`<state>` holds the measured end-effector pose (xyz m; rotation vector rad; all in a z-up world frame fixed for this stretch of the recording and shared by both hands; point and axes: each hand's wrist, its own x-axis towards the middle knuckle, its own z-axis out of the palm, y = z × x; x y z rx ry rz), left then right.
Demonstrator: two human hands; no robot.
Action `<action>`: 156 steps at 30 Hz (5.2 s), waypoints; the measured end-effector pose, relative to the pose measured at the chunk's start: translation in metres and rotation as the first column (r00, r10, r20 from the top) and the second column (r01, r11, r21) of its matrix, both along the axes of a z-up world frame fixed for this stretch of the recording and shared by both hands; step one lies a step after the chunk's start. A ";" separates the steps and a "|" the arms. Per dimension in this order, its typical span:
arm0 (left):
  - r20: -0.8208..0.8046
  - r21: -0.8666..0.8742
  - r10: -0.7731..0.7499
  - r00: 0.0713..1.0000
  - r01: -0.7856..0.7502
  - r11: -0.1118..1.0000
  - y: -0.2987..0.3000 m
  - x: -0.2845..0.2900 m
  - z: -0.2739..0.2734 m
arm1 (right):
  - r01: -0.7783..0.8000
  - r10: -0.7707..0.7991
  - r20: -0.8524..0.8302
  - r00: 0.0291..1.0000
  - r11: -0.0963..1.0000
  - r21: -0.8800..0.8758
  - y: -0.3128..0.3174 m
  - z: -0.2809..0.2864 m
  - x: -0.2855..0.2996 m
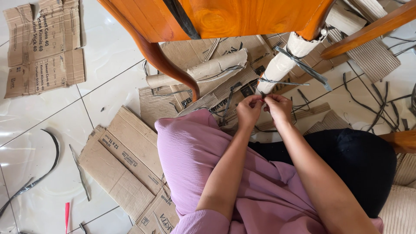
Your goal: Wrap a wooden chair leg with cardboard and secure it with plastic zip ties for protection.
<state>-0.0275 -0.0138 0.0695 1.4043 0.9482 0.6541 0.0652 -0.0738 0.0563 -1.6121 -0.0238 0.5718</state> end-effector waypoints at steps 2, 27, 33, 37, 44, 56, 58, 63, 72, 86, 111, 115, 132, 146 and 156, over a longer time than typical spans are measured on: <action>-0.001 -0.007 -0.002 1.000 0.002 1.000 -0.001 -0.002 0.008 | 0.026 -0.026 -0.046 0.999 1.000 -0.004 0.003 0.000 0.000; 0.000 -0.042 -0.065 0.998 0.065 0.997 -0.002 0.003 -0.006 | 0.027 -0.031 0.039 0.999 0.994 0.107 -0.012 0.021 -0.018; 0.093 -0.156 -0.047 0.995 0.061 0.986 0.001 0.008 -0.043 | -0.094 0.087 0.262 0.961 0.995 0.014 -0.020 0.031 -0.019; 0.149 -0.209 -0.002 0.989 0.034 0.977 0.001 0.016 -0.061 | -0.090 0.084 0.372 0.925 0.996 0.000 -0.021 0.036 -0.020; 0.138 -0.152 0.002 0.990 0.019 0.988 0.005 0.018 -0.063 | -0.029 0.060 0.668 0.742 0.998 -0.057 -0.018 0.018 -0.018; 0.140 -0.143 0.030 0.990 -0.010 0.990 -0.001 0.012 -0.034 | -0.063 0.063 0.000 0.998 0.998 0.009 -0.013 0.009 -0.011; 0.145 -0.139 0.030 0.989 -0.010 0.990 0.000 0.014 -0.039 | -0.050 0.052 -0.047 0.998 0.998 0.041 -0.012 0.009 -0.011; 0.155 -0.247 0.080 0.985 -0.039 0.968 0.003 0.024 -0.066 | -0.049 0.089 -0.238 0.967 0.984 0.171 -0.011 0.014 -0.012; 0.213 -0.245 0.135 0.968 -0.081 0.966 0.014 0.016 -0.055 | -0.094 0.136 -0.248 0.959 0.980 0.175 -0.016 0.019 -0.006; -0.025 -0.137 -0.052 0.998 0.048 0.989 0.008 0.002 -0.068 | -0.285 0.327 0.225 0.918 0.937 -0.201 -0.037 -0.051 -0.017; -0.250 -0.024 -0.261 0.932 0.264 0.964 -0.020 -0.019 -0.078 | -0.606 0.805 0.045 0.591 0.480 -0.635 -0.068 0.031 -0.056; -0.312 0.030 -0.298 0.902 0.323 0.946 -0.020 -0.021 -0.049 | -0.529 0.829 -0.067 0.555 0.289 -0.798 -0.080 0.027 -0.024; -0.731 -0.005 -0.475 0.489 0.693 0.721 -0.022 -0.038 0.003 | -0.144 0.912 0.146 0.383 0.215 -0.966 -0.072 -0.008 -0.005; -0.276 0.515 0.176 0.945 -0.009 0.857 0.063 -0.130 0.127 | -0.299 0.578 0.442 0.686 0.778 -0.552 -0.044 0.099 -0.041; 0.366 0.167 0.384 0.848 -0.466 0.869 0.149 -0.097 0.131 | -0.132 0.324 0.600 0.731 0.931 -0.342 0.028 0.059 -0.014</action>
